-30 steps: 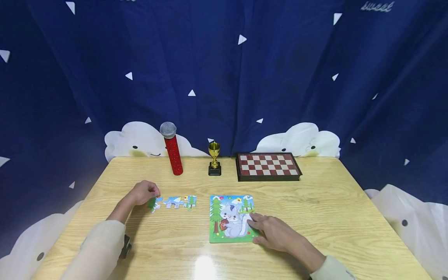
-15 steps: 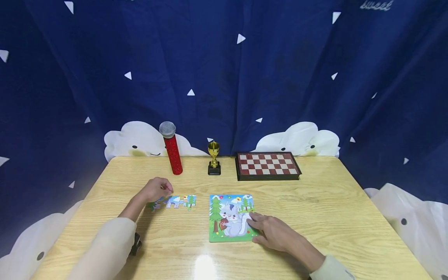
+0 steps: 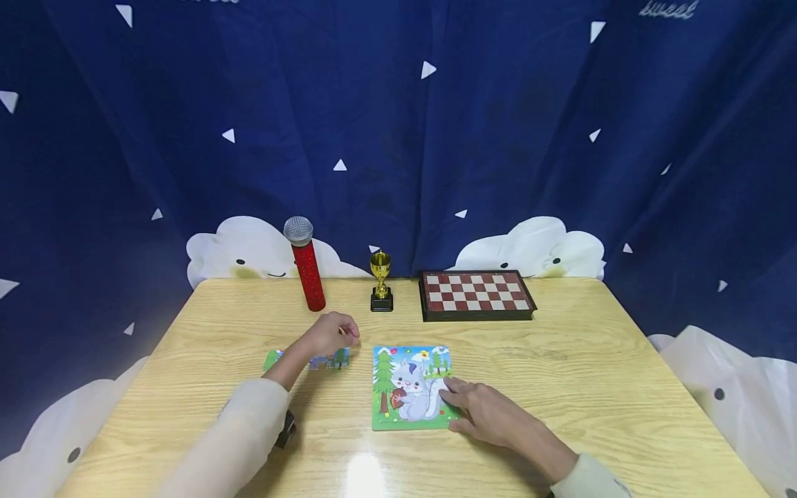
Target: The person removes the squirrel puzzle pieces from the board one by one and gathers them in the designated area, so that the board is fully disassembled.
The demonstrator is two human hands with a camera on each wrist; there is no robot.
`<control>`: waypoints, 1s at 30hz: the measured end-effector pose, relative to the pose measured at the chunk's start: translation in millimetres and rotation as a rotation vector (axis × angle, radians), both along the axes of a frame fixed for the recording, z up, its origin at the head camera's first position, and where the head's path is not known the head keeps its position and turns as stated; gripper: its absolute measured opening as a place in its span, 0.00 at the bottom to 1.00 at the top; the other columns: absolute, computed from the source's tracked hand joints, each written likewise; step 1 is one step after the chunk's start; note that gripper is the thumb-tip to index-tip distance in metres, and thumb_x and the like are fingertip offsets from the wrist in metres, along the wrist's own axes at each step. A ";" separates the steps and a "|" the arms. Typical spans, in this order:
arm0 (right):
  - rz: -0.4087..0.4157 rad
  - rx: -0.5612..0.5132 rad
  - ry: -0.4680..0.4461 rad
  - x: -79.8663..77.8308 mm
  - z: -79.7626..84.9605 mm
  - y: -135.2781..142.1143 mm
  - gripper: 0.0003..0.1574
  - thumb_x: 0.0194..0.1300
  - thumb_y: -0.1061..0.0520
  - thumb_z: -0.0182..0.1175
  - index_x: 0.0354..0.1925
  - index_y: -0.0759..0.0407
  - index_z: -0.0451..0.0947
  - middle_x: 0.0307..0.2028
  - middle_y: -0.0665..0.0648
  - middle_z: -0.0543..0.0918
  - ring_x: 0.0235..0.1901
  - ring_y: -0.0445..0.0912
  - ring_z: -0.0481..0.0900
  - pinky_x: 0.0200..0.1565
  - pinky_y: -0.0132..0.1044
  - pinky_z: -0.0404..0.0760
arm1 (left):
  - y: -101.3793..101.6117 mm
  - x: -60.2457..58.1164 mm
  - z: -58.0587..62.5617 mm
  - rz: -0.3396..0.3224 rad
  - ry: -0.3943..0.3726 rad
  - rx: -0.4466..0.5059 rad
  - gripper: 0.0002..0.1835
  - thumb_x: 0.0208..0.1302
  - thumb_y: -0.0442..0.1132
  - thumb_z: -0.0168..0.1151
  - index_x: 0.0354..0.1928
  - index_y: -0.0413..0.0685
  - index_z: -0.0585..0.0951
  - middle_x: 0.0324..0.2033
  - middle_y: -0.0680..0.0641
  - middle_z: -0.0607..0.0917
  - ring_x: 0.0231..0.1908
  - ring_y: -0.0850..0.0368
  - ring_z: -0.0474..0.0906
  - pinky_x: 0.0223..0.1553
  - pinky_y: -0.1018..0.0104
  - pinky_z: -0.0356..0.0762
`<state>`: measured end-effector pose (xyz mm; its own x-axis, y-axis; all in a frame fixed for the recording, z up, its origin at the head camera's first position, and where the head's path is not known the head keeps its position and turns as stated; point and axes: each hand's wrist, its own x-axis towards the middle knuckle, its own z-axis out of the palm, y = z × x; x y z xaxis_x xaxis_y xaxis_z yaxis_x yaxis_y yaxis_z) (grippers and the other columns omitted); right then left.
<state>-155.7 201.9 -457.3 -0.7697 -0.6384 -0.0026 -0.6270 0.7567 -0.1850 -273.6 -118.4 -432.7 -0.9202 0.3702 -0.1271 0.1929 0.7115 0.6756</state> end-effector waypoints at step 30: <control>0.060 0.014 0.165 7.5 -1.6 12.4 0.23 0.61 0.48 0.62 0.52 0.56 0.80 0.56 0.62 0.79 0.53 0.54 0.80 0.52 0.46 0.79 | 118.5 29.5 -14.0 -0.232 -0.071 -0.005 0.05 0.62 0.31 0.60 0.36 0.42 0.83 0.32 0.48 0.83 0.29 0.61 0.73 0.34 0.70 0.72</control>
<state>-148.2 214.3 -458.9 -0.7207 -0.6842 0.1119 -0.6923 0.7186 -0.0654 -244.1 0.1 -446.7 -0.7992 0.5698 -0.1912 0.3036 0.6573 0.6897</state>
